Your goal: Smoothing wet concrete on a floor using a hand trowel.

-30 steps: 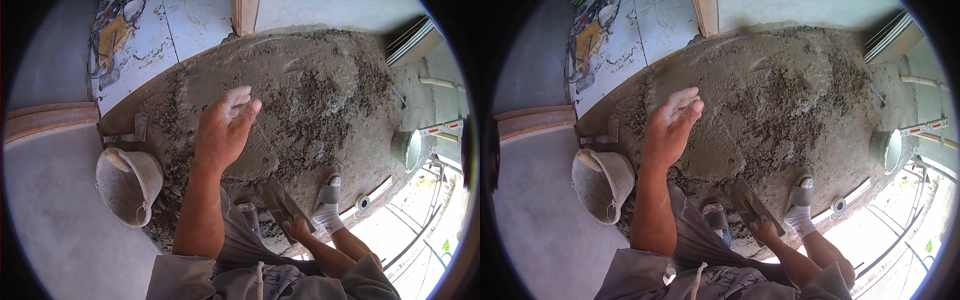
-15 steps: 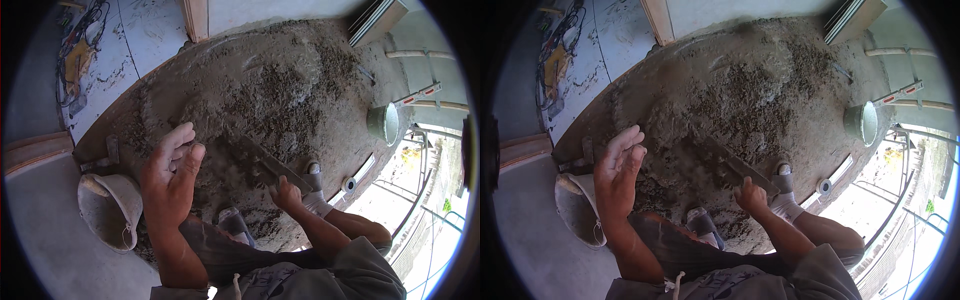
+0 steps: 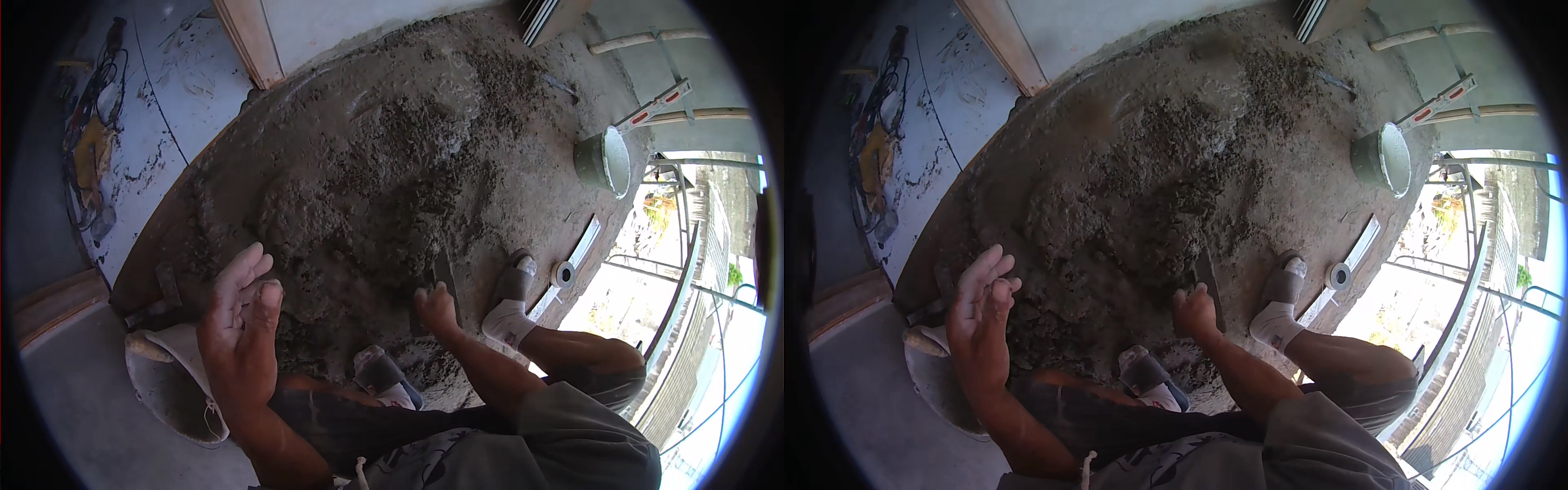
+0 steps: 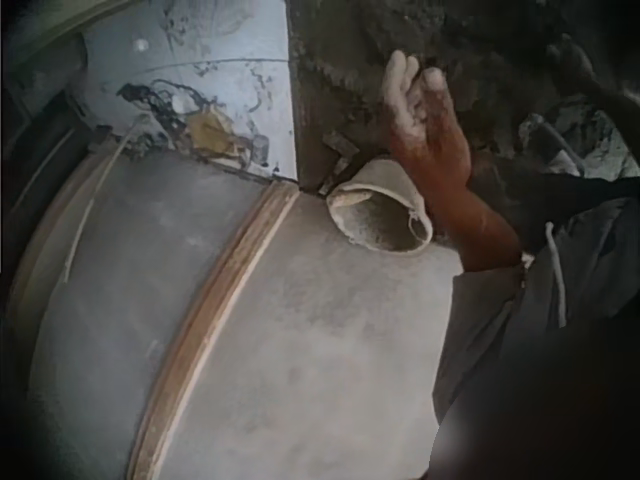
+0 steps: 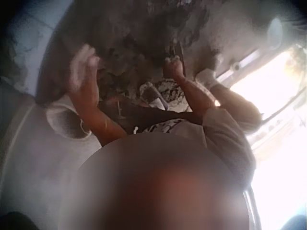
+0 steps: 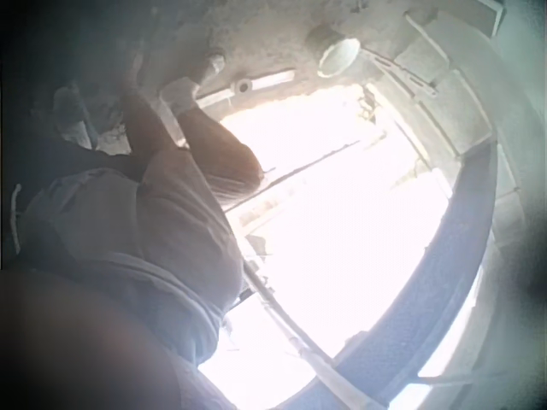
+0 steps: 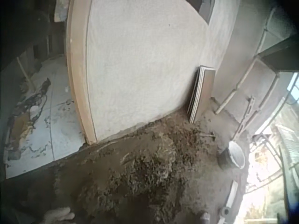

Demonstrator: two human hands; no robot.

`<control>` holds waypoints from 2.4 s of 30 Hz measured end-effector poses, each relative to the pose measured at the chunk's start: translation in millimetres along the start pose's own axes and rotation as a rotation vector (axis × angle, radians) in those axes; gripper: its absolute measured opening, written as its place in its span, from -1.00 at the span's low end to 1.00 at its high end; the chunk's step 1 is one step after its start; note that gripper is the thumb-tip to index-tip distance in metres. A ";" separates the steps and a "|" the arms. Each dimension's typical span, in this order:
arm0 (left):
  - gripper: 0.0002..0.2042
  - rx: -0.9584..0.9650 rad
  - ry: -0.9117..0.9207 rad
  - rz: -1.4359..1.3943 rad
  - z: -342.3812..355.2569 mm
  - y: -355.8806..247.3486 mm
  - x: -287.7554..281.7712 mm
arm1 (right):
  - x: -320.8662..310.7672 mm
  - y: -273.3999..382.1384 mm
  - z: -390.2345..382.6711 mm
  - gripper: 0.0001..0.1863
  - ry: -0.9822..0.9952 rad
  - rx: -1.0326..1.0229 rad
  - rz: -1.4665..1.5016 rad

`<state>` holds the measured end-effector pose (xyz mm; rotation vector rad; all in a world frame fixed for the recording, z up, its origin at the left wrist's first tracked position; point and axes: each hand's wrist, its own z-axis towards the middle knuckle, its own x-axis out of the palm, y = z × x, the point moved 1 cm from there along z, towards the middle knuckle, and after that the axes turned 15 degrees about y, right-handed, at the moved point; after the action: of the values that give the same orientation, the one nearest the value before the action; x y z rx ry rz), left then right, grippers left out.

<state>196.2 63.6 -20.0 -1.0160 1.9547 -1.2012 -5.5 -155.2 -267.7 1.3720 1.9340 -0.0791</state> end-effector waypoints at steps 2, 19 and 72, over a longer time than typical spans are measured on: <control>-0.51 0.052 0.029 0.014 5.9 1.2 6.0 | 6.1 15.4 -23.3 -0.45 0.229 0.022 -0.044; -0.56 0.028 -0.012 0.098 4.6 8.2 3.5 | -106.8 -12.9 121.0 -0.53 -0.210 0.118 0.256; -0.57 -0.082 -0.017 0.530 83.1 -30.0 80.5 | -163.1 36.2 106.1 -0.64 0.435 -0.281 -0.573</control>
<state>231.2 -49.9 -34.2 -0.4872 2.0916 -0.8168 104.8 -315.8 -233.0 0.6547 2.5393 0.2281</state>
